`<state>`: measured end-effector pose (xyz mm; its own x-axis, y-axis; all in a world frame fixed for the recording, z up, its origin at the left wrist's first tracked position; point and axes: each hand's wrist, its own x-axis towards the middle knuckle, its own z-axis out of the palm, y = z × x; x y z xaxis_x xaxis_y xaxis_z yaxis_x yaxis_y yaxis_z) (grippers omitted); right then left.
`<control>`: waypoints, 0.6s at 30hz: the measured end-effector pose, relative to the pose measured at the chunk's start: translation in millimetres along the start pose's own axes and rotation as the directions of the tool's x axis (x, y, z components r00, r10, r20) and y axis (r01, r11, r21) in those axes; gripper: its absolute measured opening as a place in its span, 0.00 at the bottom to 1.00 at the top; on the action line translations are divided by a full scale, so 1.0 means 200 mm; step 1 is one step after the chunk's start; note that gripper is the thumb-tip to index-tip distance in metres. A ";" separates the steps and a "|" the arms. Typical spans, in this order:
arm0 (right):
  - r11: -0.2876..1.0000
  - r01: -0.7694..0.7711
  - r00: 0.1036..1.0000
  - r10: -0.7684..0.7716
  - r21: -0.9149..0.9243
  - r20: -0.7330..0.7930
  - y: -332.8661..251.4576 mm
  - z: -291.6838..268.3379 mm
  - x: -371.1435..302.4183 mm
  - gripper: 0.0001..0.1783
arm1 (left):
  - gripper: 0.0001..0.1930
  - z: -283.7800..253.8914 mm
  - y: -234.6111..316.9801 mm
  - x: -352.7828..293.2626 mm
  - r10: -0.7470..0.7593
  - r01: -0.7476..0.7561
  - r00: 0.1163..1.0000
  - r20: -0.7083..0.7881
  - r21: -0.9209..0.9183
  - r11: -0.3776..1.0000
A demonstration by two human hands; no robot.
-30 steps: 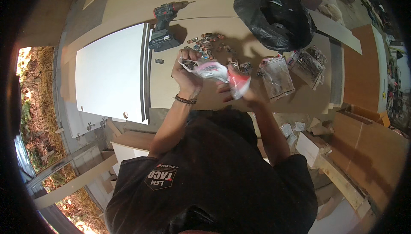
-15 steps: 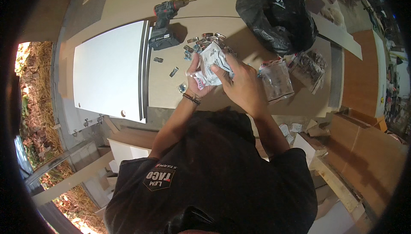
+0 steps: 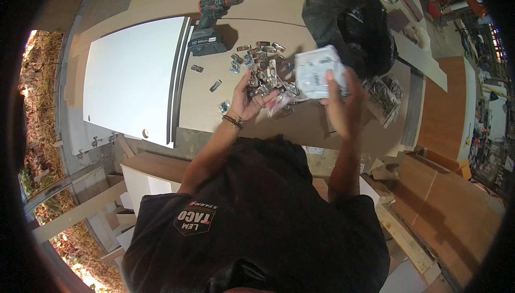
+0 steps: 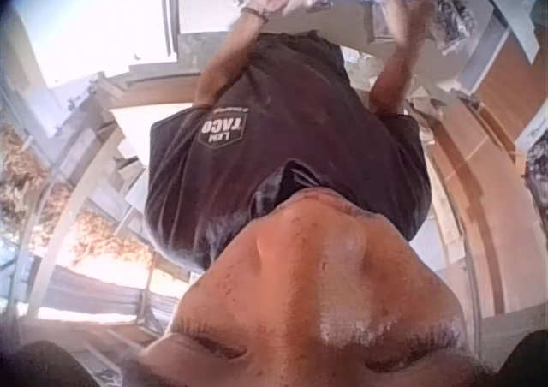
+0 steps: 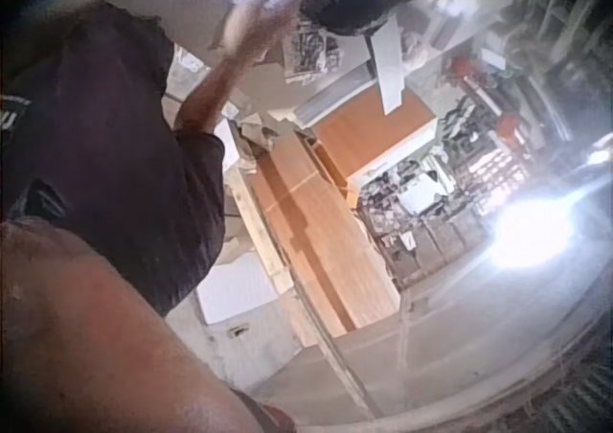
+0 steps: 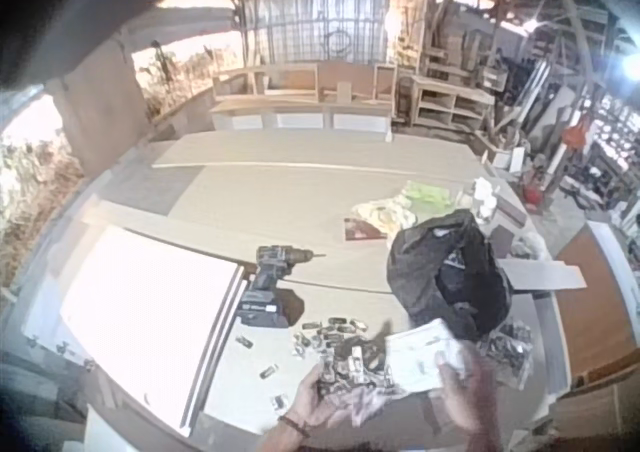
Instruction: The person organizes hardware on a workbench and then uses a drill to attach metal hinges to a white board.
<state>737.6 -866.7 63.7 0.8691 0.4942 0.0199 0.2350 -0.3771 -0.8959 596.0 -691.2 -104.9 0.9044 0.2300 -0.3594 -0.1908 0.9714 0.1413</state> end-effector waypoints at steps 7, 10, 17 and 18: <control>0.978 -0.198 0.974 0.190 -0.060 -0.123 0.55 -0.15 0.06 0.27 | 0.24 -0.04 0.10 0.00 0.156 -0.146 0.980 -0.127 0.090 0.985; 0.872 -0.081 0.958 -0.065 -0.482 -0.278 0.62 -0.14 0.01 0.29 | 0.24 -0.02 0.12 0.00 0.185 -0.160 0.978 -0.098 0.220 0.962; 0.937 0.112 0.979 -0.162 -0.332 -0.128 0.48 0.15 -0.07 0.28 | 0.27 0.06 0.08 -0.02 0.163 -0.113 0.977 -0.136 0.321 0.940; 0.989 -0.003 1.000 0.002 -0.147 -0.006 0.47 0.26 -0.08 0.27 | 0.27 0.07 0.07 -0.02 0.152 -0.098 0.977 -0.150 0.314 0.944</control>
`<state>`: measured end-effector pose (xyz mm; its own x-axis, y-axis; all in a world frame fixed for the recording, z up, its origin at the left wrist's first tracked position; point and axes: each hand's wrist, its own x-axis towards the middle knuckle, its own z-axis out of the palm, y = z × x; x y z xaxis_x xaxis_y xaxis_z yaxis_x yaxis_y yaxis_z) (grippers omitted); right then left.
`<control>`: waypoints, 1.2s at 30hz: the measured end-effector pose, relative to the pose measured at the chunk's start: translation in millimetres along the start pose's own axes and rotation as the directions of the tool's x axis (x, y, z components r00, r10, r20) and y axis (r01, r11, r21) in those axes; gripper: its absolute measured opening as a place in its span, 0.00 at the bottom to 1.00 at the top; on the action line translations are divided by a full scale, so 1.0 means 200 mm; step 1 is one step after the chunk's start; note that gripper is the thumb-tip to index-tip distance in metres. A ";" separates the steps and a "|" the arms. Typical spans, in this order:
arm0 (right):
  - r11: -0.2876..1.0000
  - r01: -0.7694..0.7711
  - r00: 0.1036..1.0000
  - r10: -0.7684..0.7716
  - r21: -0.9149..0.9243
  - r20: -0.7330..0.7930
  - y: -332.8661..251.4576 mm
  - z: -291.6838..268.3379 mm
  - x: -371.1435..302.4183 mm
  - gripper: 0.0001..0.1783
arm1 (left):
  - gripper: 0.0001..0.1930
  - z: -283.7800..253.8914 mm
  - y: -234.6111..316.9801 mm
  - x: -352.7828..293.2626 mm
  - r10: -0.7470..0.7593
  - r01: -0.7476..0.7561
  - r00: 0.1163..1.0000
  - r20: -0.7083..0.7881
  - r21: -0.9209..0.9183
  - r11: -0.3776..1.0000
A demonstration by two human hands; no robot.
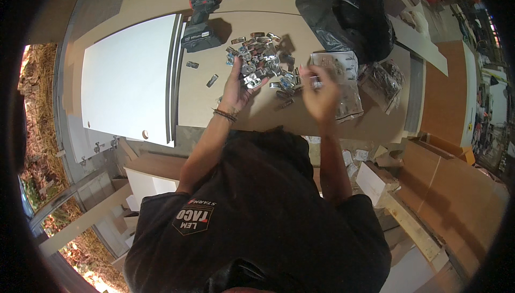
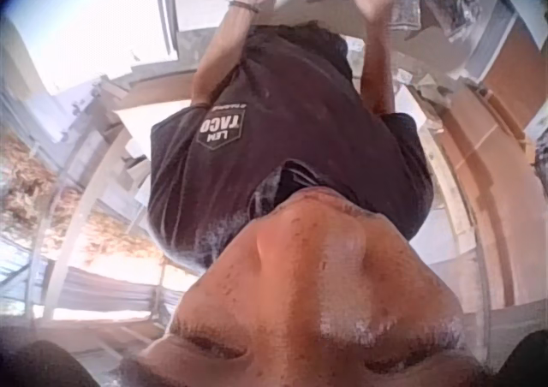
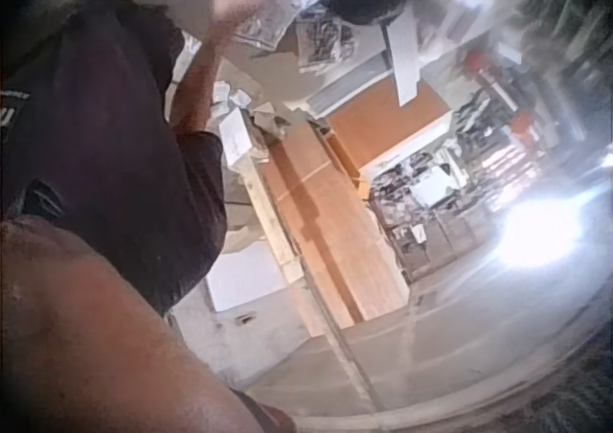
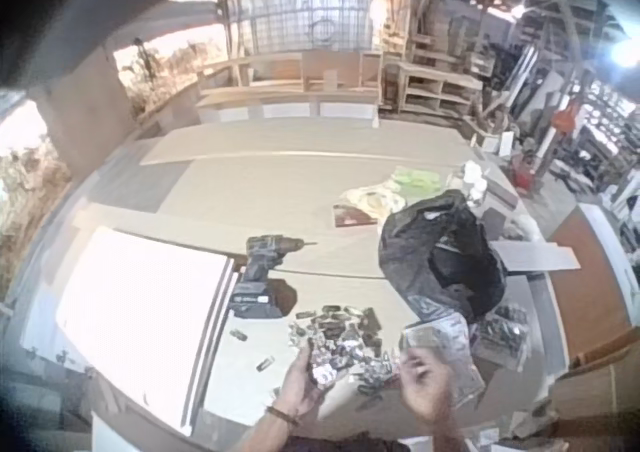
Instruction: The person organizes hardware on a workbench and then uses a drill to attach metal hinges to a white board.
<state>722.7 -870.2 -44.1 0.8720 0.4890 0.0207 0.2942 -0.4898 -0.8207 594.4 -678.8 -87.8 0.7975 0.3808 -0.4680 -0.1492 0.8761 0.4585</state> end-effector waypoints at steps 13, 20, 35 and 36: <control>0.474 -0.591 0.806 0.318 0.653 0.500 -0.16 0.52 -0.06 0.33 | 0.24 0.05 -0.03 -0.03 0.212 -0.198 0.976 -0.044 0.221 0.955; 0.525 -0.490 0.868 0.216 0.696 0.448 -0.11 0.53 -0.07 0.27 | 0.22 0.01 -0.07 -0.02 0.322 -0.297 0.942 -0.095 0.215 0.931; 0.647 -0.483 0.870 0.282 0.589 0.404 0.00 0.48 -0.02 0.14 | 0.22 0.18 -0.01 -0.07 0.280 -0.272 0.958 -0.070 0.106 0.957; 0.726 -0.403 0.913 0.280 0.556 0.296 0.03 0.49 -0.04 0.14 | 0.22 0.20 0.01 -0.09 0.275 -0.253 0.956 -0.105 0.181 0.950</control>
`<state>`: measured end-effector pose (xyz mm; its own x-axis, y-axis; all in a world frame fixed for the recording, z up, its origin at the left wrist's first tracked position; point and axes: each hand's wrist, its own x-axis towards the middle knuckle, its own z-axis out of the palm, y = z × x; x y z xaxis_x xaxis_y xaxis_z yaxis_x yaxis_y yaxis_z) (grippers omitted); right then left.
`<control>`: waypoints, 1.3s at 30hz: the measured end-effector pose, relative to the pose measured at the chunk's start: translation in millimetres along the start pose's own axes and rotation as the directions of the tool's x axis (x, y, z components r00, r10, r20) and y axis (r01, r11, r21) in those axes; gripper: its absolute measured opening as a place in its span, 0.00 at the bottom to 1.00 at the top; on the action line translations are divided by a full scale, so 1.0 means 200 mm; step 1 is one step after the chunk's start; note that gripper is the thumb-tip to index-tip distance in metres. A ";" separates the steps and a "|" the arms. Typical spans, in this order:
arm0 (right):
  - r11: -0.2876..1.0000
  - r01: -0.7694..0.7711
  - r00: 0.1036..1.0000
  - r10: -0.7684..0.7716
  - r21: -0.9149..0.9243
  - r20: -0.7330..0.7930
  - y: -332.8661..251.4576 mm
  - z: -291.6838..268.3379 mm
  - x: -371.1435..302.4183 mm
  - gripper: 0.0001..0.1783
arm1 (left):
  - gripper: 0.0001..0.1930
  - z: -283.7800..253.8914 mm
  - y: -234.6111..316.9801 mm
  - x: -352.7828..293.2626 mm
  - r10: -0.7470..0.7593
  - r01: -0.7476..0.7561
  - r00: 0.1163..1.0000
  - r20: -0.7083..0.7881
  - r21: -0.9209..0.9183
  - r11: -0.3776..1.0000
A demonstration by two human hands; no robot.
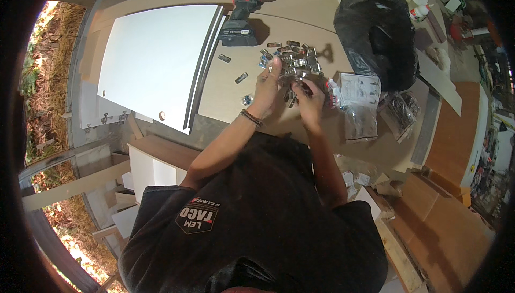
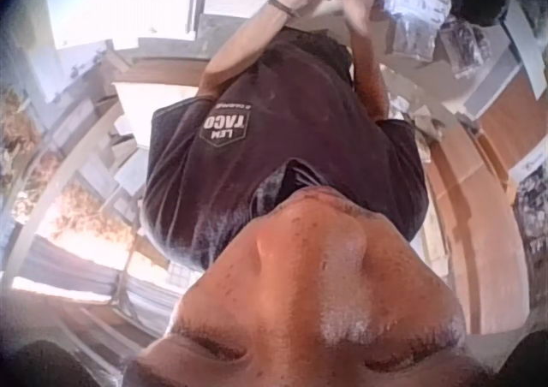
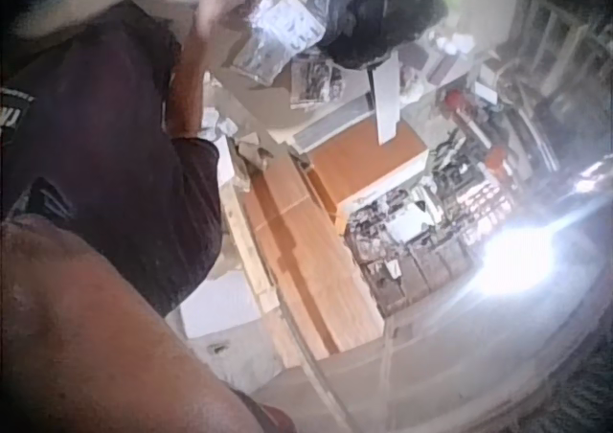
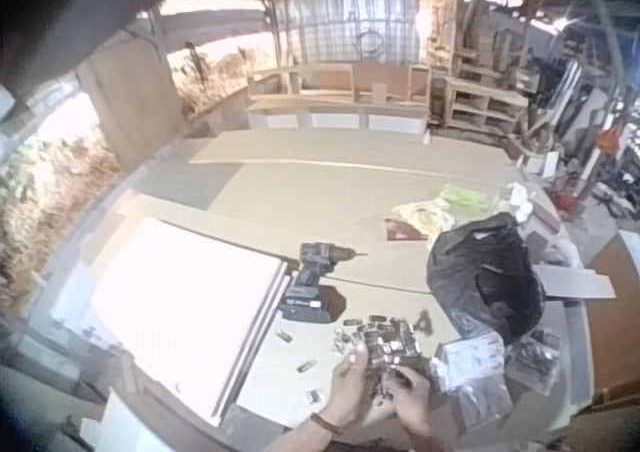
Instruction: The person organizes hardware on a workbench and then uses a drill to attach metal hinges to a white board.
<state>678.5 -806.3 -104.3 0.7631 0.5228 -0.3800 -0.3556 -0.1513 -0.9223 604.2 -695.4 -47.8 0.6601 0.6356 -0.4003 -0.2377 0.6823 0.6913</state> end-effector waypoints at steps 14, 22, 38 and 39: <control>0.767 0.273 0.912 -0.398 -0.580 -0.096 -0.20 -0.07 -0.06 0.18 | 0.12 -0.21 -0.01 0.05 -0.339 0.362 0.931 0.133 -0.235 0.902; 0.974 -0.130 0.991 0.124 0.185 0.042 -0.28 -0.02 -0.04 0.20 | 0.09 -0.19 0.01 -0.03 -0.253 0.235 0.945 0.208 0.109 0.966; 0.996 0.011 0.979 -0.028 0.084 0.202 -0.33 0.23 -0.17 0.18 | 0.07 -0.41 0.34 -0.11 -0.141 0.154 0.977 -0.162 0.073 0.985; 0.990 -0.037 0.981 0.009 0.139 0.192 -0.36 0.27 -0.20 0.19 | 0.11 -0.43 0.41 -0.13 -0.161 0.179 0.970 -0.184 0.085 0.980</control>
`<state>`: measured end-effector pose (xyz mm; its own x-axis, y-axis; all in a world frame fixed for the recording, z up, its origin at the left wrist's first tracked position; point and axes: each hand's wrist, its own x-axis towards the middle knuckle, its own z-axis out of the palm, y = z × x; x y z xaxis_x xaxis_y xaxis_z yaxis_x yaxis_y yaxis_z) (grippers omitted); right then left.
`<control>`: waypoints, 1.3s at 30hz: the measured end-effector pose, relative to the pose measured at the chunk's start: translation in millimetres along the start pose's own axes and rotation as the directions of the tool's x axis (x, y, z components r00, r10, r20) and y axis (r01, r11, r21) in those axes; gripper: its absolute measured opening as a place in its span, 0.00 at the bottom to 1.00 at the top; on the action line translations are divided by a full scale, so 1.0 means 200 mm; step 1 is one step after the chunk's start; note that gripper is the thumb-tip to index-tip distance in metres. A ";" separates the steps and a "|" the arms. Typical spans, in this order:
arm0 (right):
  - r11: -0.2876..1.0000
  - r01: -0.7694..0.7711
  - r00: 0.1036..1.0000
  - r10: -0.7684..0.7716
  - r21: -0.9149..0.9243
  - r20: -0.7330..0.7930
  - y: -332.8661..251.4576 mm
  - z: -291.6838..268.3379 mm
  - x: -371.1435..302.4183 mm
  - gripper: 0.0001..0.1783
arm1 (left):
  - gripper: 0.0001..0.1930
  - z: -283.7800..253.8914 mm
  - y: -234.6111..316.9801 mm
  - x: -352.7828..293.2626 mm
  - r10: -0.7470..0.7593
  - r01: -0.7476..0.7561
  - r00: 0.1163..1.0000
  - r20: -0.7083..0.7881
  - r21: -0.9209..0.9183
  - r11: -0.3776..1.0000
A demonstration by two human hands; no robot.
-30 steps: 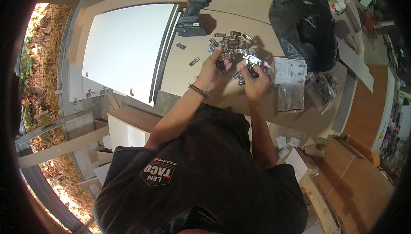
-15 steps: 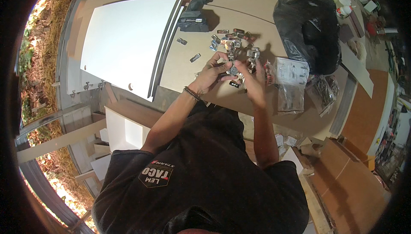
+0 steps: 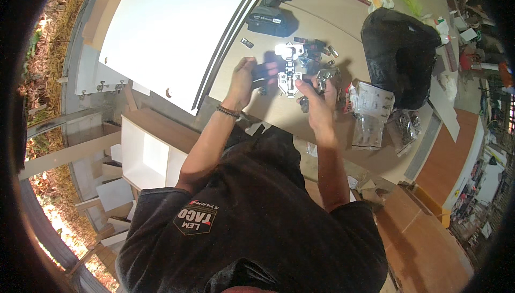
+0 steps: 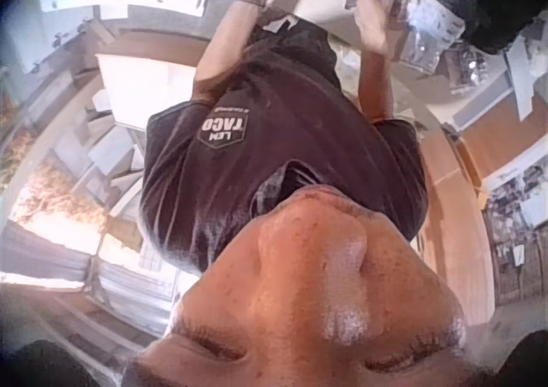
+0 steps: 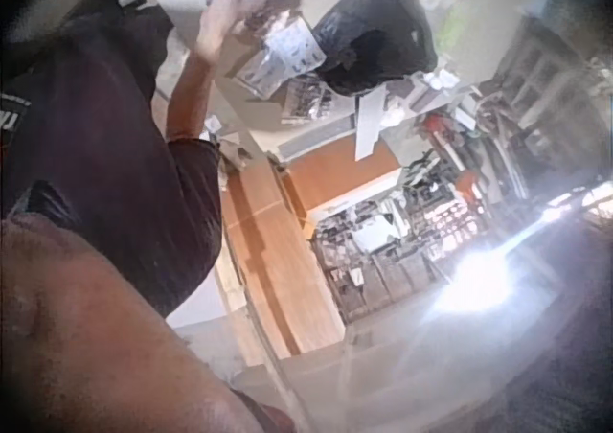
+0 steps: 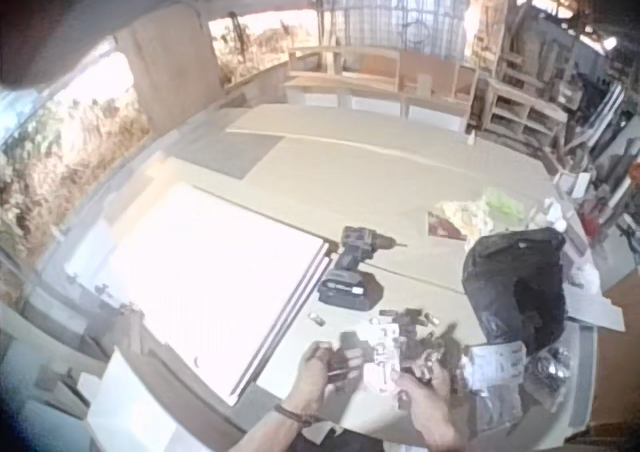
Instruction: The person organizes hardware on a workbench and then uses a drill to attach metal hinges to a white board.
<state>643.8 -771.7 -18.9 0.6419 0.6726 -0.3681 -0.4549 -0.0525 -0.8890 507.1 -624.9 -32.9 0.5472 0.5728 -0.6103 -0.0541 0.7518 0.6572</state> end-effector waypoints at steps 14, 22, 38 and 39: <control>0.910 -0.159 0.940 0.258 -0.383 0.223 0.44 1.08 -0.55 0.14 | 0.14 -1.03 0.21 -0.63 0.146 -0.124 0.975 0.164 -0.137 0.983; 0.914 -0.045 0.960 0.151 -0.402 0.237 0.93 1.54 -0.62 0.20 | 0.19 -2.24 0.42 -0.99 0.107 -0.123 0.971 -0.216 -0.064 0.990; 0.559 0.201 0.949 -0.315 -0.804 0.018 1.17 1.87 -0.60 0.25 | 0.25 -2.71 0.93 -0.76 0.329 -0.273 0.899 -0.290 0.218 0.937; 0.602 0.180 0.960 -0.279 -0.778 0.006 1.16 1.91 -0.59 0.25 | 0.26 -2.76 0.97 -0.72 0.365 -0.296 0.889 -0.278 0.259 0.919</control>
<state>226.2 -582.1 -77.7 0.7400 0.6646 -0.1035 0.3222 -0.4853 -0.8128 -43.9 -380.7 -60.9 0.2345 0.8742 -0.4252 0.0048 0.4364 0.8997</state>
